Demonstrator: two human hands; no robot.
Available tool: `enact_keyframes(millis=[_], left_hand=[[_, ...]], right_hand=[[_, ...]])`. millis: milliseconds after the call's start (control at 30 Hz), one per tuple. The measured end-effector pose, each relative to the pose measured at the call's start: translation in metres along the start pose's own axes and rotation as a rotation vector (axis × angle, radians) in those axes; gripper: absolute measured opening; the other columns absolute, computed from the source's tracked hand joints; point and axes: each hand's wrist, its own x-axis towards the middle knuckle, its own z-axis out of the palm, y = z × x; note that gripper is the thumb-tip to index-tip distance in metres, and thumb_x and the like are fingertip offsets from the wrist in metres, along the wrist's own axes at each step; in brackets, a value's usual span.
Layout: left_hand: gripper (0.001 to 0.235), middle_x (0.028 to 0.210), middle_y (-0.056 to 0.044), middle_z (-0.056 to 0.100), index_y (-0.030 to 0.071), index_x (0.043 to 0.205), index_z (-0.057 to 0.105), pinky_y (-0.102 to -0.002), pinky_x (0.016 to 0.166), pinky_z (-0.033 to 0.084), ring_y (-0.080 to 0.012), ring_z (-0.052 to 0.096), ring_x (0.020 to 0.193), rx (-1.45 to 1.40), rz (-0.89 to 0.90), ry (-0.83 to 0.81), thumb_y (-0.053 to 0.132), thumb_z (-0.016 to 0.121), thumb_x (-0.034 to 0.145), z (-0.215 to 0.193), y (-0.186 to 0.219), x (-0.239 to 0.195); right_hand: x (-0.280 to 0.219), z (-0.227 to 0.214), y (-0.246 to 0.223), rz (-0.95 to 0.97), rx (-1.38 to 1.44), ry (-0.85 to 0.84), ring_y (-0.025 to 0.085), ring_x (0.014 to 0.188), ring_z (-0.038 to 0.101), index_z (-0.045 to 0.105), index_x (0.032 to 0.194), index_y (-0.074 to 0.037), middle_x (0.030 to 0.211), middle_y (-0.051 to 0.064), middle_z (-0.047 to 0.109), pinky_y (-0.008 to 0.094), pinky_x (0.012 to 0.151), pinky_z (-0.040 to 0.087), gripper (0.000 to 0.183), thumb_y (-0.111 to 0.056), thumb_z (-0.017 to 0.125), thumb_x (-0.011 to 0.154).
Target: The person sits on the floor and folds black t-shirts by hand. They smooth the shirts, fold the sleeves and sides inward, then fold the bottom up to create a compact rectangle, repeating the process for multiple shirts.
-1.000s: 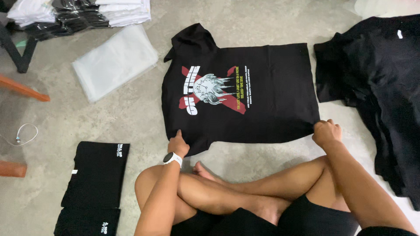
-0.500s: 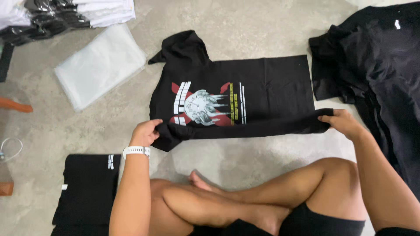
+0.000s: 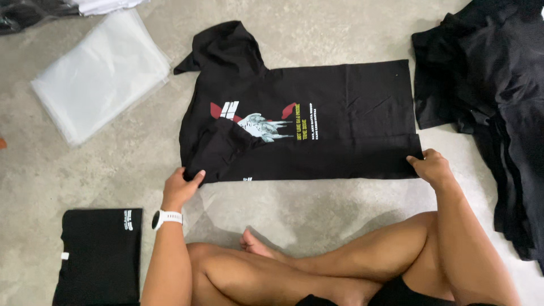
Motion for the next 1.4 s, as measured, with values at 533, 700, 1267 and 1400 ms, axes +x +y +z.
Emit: enact_keyframes(millis=[533,700,1267,1400], left_hand=[[0.035,0.074,-0.006,0.063,0.014,0.083,0.059,-0.044,0.077,0.042,-0.0337,0.061,0.081,0.143,0.138,0.114,0.041,0.046,0.101,0.031,-0.060,0.042],[0.024,0.102,-0.015,0.064,0.019,0.103,0.060,-0.053,0.076,0.047,-0.0412,0.061,0.099,0.191,0.183,0.396,0.039,0.061,0.089,0.063,-0.070,0.043],[0.067,0.110,-0.015,0.060,0.007,0.122,0.050,-0.045,0.081,0.053,-0.0336,0.063,0.098,0.331,0.090,0.355,0.049,0.077,0.077,0.067,-0.037,-0.002],[0.080,0.123,-0.024,0.042,0.000,0.143,0.035,-0.046,0.085,0.056,-0.0421,0.062,0.101,0.110,0.066,0.277,0.018,0.077,0.078,0.069,-0.040,0.006]], right_hand=[[-0.043,-0.004,-0.022,0.019,-0.139,0.066,0.047,0.107,0.060,0.043,0.120,-0.001,0.114,0.029,0.063,0.053,0.083,0.046,0.031,-0.028,0.040,0.104],[-0.037,0.016,-0.005,-0.065,-0.167,0.207,0.046,0.110,0.056,0.047,0.121,-0.002,0.118,0.027,0.060,0.055,0.086,0.042,0.035,-0.030,0.047,0.100],[-0.299,0.196,-0.128,-0.848,-0.017,-0.086,0.028,0.078,0.072,0.070,0.087,-0.020,0.080,0.004,0.073,0.039,0.067,0.057,0.014,-0.032,0.063,0.082],[-0.317,0.227,-0.176,-0.833,-0.047,-0.394,0.027,0.096,0.070,0.068,0.100,-0.022,0.099,0.003,0.073,0.041,0.082,0.057,0.018,-0.031,0.058,0.087]])
